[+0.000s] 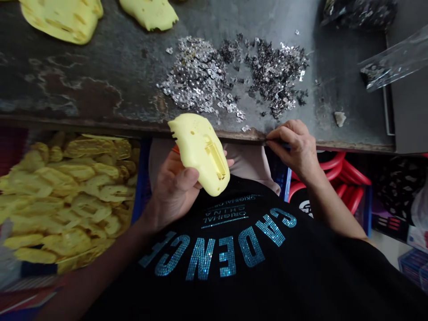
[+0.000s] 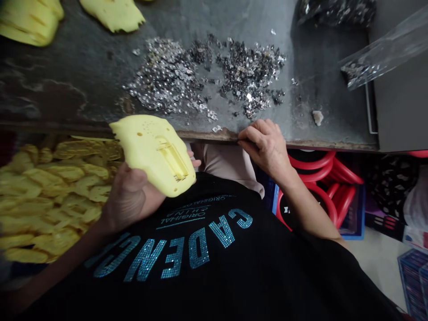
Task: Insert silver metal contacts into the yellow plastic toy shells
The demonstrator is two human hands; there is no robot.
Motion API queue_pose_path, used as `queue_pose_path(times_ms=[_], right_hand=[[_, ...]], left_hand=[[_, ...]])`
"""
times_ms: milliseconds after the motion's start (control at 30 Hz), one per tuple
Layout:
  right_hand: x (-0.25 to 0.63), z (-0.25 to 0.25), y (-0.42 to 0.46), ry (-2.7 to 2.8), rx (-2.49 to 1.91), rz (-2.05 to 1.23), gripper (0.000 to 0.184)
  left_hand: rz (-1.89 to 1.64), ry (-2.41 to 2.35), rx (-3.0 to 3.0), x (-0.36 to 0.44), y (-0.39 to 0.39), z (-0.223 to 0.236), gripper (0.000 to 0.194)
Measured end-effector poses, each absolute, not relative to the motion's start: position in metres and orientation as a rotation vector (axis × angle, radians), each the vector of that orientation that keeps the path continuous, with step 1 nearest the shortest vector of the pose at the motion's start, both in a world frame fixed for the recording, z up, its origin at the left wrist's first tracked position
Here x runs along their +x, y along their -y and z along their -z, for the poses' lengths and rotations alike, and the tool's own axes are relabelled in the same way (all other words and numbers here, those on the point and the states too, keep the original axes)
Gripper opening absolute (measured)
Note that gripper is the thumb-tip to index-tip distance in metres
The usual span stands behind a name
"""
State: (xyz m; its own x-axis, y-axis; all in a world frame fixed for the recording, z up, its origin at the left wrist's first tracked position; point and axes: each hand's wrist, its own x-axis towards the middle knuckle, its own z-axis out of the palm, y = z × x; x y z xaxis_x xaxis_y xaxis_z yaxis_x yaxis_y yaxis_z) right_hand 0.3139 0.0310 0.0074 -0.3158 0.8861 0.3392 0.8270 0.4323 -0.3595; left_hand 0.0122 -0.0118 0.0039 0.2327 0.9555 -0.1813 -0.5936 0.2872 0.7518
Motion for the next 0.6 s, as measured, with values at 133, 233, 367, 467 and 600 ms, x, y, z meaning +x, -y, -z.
queue_pose_path(times_ms=[133, 233, 367, 467, 600], right_hand=[[0.317, -0.004, -0.027, 2.167, -1.395, -0.124, 0.012], [0.313, -0.007, -0.021, 2.077, -1.346, -0.222, 0.003], [0.292, -0.027, -0.017, 1.727, -1.076, -0.796, 0.007], [0.274, -0.046, -0.022, 1.722, -0.911, -1.030, 0.009], [0.263, -0.065, -0.038, 1.966, -0.910, -1.025, 0.014]], left_hand=[[-1.131, -0.681, 0.546, 0.015, 0.013, -0.005, 0.059], [-1.075, -0.684, 0.479, 0.019, 0.012, -0.007, 0.061], [-0.897, -0.680, 0.485, 0.021, 0.008, -0.007, 0.073], [-0.775, -0.634, 0.491, 0.019, 0.007, -0.004, 0.080], [-0.733, -0.567, 0.516, 0.015, 0.009, -0.005, 0.079]])
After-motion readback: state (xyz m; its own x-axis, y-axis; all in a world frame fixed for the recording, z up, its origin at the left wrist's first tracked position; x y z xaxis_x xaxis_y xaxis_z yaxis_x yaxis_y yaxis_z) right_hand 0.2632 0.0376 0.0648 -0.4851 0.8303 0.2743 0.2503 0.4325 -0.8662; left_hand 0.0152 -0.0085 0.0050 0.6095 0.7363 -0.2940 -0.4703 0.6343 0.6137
